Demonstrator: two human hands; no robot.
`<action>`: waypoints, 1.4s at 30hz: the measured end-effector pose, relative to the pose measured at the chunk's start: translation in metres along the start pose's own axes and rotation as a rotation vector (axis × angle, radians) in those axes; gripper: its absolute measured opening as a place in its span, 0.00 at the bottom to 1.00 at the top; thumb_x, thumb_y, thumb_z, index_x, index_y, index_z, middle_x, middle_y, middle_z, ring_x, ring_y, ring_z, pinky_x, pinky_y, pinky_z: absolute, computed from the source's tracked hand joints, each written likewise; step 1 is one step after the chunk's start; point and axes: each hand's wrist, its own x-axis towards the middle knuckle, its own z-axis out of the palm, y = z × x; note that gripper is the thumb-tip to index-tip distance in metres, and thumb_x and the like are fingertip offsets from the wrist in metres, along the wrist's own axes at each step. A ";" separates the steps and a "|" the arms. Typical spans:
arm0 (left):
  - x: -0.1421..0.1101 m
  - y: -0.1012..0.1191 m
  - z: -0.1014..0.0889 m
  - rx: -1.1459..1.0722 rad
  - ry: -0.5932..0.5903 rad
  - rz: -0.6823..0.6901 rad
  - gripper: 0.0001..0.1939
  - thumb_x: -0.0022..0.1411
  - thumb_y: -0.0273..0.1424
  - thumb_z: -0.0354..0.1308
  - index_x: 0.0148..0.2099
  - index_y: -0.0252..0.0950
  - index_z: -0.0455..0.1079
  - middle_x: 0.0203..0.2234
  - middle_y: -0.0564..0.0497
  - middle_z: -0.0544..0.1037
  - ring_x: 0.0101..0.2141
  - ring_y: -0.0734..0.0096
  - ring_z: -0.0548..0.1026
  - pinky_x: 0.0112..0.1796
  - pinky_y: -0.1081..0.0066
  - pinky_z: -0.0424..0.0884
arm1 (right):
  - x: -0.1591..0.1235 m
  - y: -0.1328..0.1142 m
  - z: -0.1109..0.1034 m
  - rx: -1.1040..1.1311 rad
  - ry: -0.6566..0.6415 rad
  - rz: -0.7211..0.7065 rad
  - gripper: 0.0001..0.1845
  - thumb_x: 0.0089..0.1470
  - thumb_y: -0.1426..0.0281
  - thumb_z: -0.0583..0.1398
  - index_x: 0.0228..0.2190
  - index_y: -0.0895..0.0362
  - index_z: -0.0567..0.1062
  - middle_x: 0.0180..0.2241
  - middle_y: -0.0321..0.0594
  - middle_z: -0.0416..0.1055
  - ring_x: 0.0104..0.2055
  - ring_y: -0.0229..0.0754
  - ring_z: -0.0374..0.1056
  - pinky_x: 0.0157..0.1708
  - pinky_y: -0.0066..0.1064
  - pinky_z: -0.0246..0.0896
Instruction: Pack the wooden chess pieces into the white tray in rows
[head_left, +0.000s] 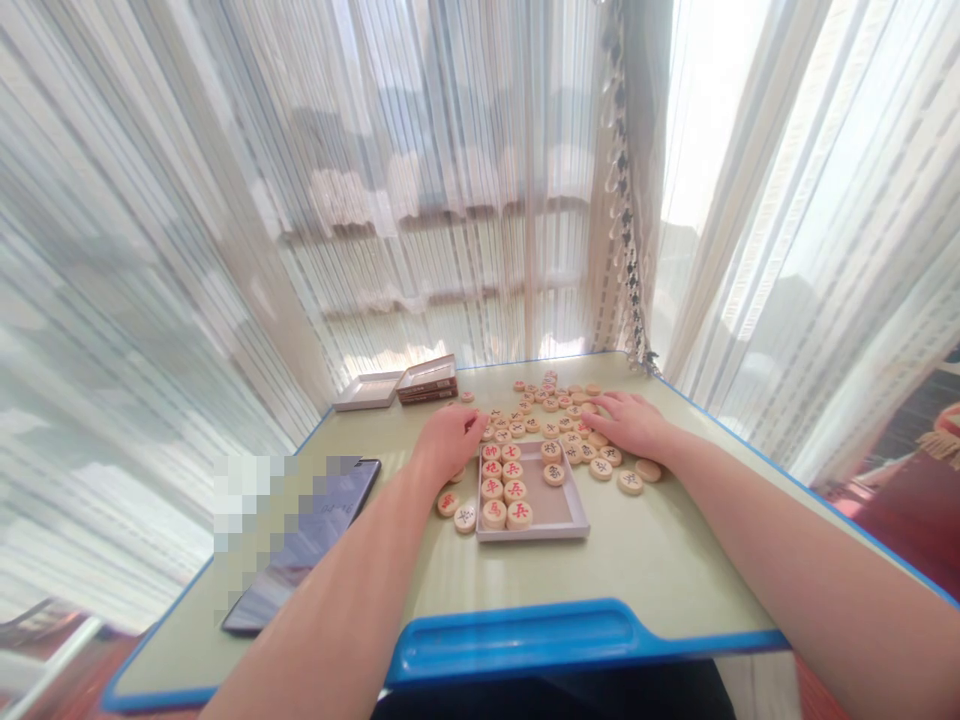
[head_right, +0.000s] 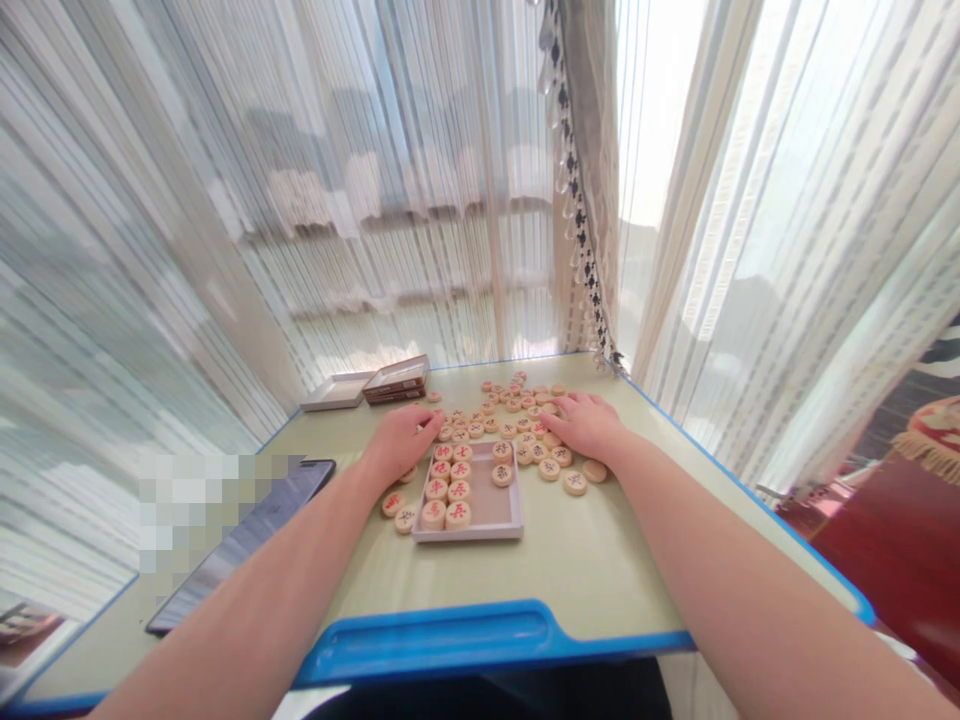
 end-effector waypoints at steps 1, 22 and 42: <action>0.000 0.000 0.000 0.003 0.000 -0.001 0.22 0.63 0.39 0.41 0.22 0.36 0.65 0.22 0.50 0.71 0.26 0.70 0.67 0.29 0.71 0.58 | 0.000 0.000 0.000 0.000 0.000 0.002 0.34 0.53 0.48 0.44 0.51 0.55 0.67 0.54 0.48 0.62 0.56 0.53 0.56 0.54 0.42 0.48; -0.001 0.002 -0.002 -0.024 -0.013 0.004 0.22 0.63 0.40 0.42 0.23 0.36 0.66 0.22 0.50 0.70 0.26 0.71 0.67 0.29 0.71 0.58 | -0.001 -0.001 -0.001 0.070 0.021 0.006 0.35 0.53 0.45 0.42 0.50 0.52 0.69 0.54 0.46 0.63 0.56 0.53 0.56 0.54 0.46 0.48; -0.001 0.003 -0.002 0.005 -0.024 0.016 0.21 0.63 0.39 0.42 0.23 0.36 0.65 0.23 0.49 0.71 0.28 0.69 0.68 0.31 0.71 0.60 | -0.017 -0.023 -0.019 0.187 0.142 -0.233 0.15 0.51 0.61 0.52 0.33 0.51 0.77 0.38 0.37 0.74 0.47 0.46 0.64 0.51 0.37 0.53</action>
